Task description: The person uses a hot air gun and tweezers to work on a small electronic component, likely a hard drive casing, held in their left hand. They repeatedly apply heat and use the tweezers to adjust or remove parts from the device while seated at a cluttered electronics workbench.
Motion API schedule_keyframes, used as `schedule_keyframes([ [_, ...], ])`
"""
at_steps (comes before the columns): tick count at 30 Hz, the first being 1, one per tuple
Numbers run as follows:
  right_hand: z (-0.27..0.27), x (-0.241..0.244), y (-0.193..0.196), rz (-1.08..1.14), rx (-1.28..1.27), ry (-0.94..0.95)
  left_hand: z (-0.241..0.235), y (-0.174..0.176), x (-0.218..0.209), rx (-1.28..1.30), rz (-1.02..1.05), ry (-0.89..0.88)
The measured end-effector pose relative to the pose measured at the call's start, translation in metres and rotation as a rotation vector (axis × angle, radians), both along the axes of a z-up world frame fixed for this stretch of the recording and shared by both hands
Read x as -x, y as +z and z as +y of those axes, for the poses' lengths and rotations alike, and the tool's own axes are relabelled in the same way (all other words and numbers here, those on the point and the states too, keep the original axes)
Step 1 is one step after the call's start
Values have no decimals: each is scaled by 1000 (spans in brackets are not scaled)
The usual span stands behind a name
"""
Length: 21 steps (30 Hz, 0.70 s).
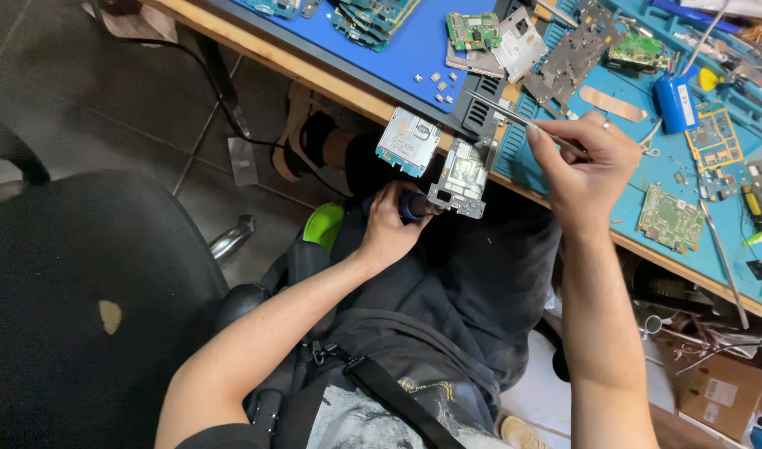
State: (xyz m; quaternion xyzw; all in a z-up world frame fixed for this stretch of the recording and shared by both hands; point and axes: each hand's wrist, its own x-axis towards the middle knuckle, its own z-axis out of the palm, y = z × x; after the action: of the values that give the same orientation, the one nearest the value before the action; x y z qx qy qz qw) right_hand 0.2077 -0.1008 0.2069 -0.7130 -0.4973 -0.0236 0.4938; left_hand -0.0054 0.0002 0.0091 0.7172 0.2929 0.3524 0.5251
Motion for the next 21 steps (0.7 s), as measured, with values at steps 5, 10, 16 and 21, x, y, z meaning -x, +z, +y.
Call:
schedule_keyframes([
  [5, 6, -11, -10, -32, 4, -5, -1, -9, -2, -19, -12, 14],
  [10, 5, -10, -10, -34, 28, -20, -2, -11, -2, 1, 8, 8],
  [16, 7, -7, -7, -24, 63, -23, -1, -12, 0, -25, 21, -12],
  [21, 9, -8, -8, -41, 62, -19, -1, -8, 0, -13, 19, -13],
])
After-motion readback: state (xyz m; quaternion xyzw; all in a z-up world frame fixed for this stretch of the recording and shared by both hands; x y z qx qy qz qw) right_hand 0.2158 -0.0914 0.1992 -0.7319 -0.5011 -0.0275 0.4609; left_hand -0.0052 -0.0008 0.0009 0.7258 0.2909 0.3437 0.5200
